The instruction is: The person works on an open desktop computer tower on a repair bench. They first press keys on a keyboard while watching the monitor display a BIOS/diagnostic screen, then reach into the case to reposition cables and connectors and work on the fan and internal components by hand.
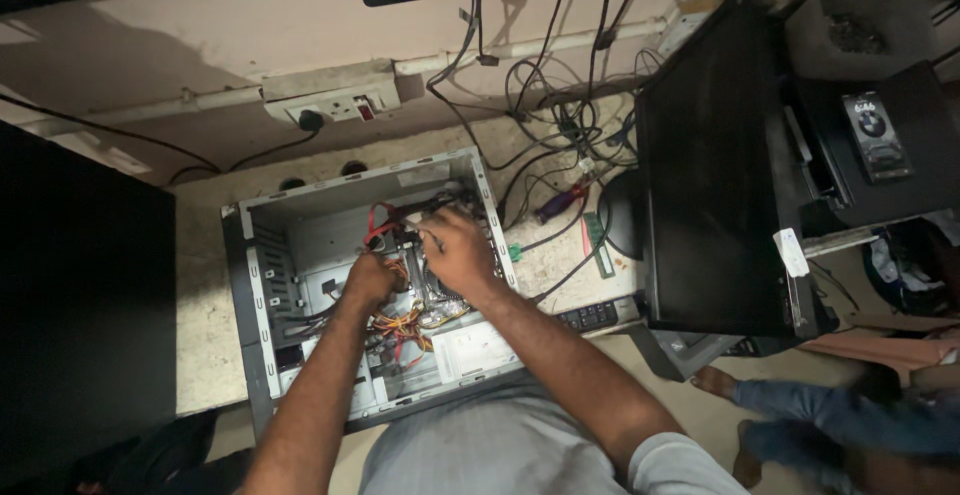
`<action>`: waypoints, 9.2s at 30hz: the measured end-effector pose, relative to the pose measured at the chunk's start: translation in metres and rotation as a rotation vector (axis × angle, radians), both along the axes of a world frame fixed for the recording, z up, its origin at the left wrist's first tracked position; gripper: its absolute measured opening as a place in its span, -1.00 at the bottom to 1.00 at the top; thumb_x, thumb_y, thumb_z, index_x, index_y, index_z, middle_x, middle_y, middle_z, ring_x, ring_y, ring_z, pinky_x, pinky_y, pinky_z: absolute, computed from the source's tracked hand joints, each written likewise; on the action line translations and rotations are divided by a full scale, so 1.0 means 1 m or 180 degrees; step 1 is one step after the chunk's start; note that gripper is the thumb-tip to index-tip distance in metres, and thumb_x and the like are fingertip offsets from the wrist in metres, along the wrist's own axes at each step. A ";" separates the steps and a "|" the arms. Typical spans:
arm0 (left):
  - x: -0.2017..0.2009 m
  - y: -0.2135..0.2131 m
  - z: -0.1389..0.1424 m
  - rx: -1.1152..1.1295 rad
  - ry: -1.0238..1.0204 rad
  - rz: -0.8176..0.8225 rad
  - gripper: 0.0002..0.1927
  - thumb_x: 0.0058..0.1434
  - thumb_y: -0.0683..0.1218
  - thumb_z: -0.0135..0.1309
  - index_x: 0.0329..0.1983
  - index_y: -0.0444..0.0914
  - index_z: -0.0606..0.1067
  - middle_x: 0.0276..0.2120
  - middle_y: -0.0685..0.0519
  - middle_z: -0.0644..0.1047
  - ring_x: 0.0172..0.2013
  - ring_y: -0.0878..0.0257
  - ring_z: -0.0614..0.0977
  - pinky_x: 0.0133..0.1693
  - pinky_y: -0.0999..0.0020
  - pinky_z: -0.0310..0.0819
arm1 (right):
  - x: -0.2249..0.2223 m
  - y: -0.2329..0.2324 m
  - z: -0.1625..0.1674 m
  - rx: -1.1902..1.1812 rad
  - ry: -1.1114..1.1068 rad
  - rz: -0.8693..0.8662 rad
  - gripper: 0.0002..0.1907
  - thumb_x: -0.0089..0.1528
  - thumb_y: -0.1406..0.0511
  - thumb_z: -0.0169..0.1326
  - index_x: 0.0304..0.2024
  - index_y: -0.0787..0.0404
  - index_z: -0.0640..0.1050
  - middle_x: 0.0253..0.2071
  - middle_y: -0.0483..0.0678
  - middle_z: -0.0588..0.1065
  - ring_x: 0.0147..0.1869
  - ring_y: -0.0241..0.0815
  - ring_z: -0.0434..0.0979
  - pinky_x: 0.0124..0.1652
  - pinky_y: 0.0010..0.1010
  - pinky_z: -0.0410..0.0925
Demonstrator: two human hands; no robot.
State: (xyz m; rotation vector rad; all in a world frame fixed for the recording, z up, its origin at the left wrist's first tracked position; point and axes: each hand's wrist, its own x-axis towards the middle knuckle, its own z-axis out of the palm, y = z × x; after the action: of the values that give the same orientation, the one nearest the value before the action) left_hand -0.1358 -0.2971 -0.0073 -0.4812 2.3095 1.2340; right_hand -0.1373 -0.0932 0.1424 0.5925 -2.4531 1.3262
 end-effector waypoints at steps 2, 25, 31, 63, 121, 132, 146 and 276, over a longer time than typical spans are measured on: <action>0.003 0.001 0.004 -0.0019 -0.0002 0.0030 -0.86 -0.16 -0.25 0.29 -0.54 -0.43 0.59 -0.69 -0.10 0.54 -0.68 0.14 0.55 -0.58 0.19 0.41 | 0.001 0.000 0.000 -0.0065 -0.0119 -0.0017 -0.84 0.19 0.41 0.14 -0.19 0.21 0.64 -0.20 0.03 0.55 -0.11 0.11 0.59 -0.13 -0.15 0.43; 0.003 0.000 -0.002 -0.0362 -0.0096 0.0000 -0.76 -0.04 -0.14 0.20 -0.41 -0.46 0.66 -0.51 -0.21 0.65 -0.52 0.07 0.69 -0.39 0.18 0.57 | 0.001 -0.006 -0.019 0.0072 -0.0213 0.0002 -0.85 0.22 0.35 0.16 -0.16 0.13 0.66 -0.17 0.03 0.54 -0.06 0.13 0.58 -0.09 -0.17 0.45; 0.004 -0.003 -0.009 0.0260 0.0311 0.0049 -0.89 -0.12 -0.20 0.21 -0.56 -0.36 0.53 -0.66 -0.06 0.54 -0.67 0.21 0.53 -0.61 0.23 0.35 | 0.000 -0.005 -0.022 0.0017 -0.0299 -0.0010 -0.83 0.22 0.35 0.15 -0.13 0.15 0.66 -0.16 0.05 0.54 -0.09 0.14 0.58 -0.13 -0.16 0.45; 0.002 0.000 0.003 0.0624 -0.0383 0.0053 -0.82 0.12 -0.26 0.07 -0.50 -0.43 0.63 -0.68 -0.11 0.59 -0.75 0.22 0.50 -0.69 0.30 0.26 | 0.005 -0.001 -0.009 0.0029 -0.0523 0.0062 -0.77 0.22 0.34 0.13 -0.07 0.13 0.66 -0.16 0.04 0.57 -0.11 0.10 0.61 -0.15 -0.16 0.46; 0.004 0.046 0.065 -0.2568 0.0258 -0.1586 -0.80 0.27 -0.10 0.06 -0.17 -0.09 0.69 -0.15 -0.02 0.69 -0.13 0.05 0.75 -0.15 0.09 0.66 | 0.004 -0.004 -0.007 0.0006 -0.0593 0.0175 -0.83 0.22 0.32 0.17 -0.16 0.20 0.66 -0.11 0.05 0.58 -0.07 0.12 0.62 -0.13 -0.20 0.46; -0.005 0.046 0.033 -0.2569 0.0717 -0.1707 -0.65 0.40 0.05 -0.10 -0.25 -0.09 0.69 -0.23 -0.01 0.69 -0.22 0.05 0.74 -0.23 0.10 0.64 | -0.003 -0.004 -0.005 -0.0006 -0.0542 0.0387 -0.86 0.22 0.34 0.17 -0.18 0.21 0.65 -0.14 0.08 0.60 -0.06 0.15 0.62 -0.09 -0.17 0.47; -0.019 0.038 0.016 -0.2588 0.0727 -0.1982 -0.66 0.37 0.06 -0.08 -0.25 -0.10 0.69 -0.25 -0.01 0.69 -0.24 0.07 0.75 -0.25 0.12 0.63 | -0.013 -0.008 -0.007 -0.0118 -0.0555 0.0346 -0.84 0.21 0.35 0.15 -0.16 0.20 0.65 -0.13 0.08 0.59 -0.03 0.16 0.60 -0.07 -0.18 0.47; 0.005 0.025 0.066 -0.2166 0.0858 -0.1900 -0.76 0.20 -0.19 0.01 -0.16 -0.28 0.66 -0.14 -0.22 0.64 -0.13 -0.12 0.71 -0.10 -0.01 0.62 | 0.009 0.014 -0.029 -0.0878 -0.1334 -0.0068 -0.82 0.28 0.28 0.21 -0.20 0.30 0.66 -0.46 -0.14 0.57 -0.40 -0.47 0.44 -0.38 -0.53 0.34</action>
State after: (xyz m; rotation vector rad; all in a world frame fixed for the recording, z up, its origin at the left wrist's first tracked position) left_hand -0.1308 -0.2717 0.0585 0.1885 2.7766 0.2251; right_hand -0.1279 -0.0792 0.1137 0.2360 -2.5000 1.8989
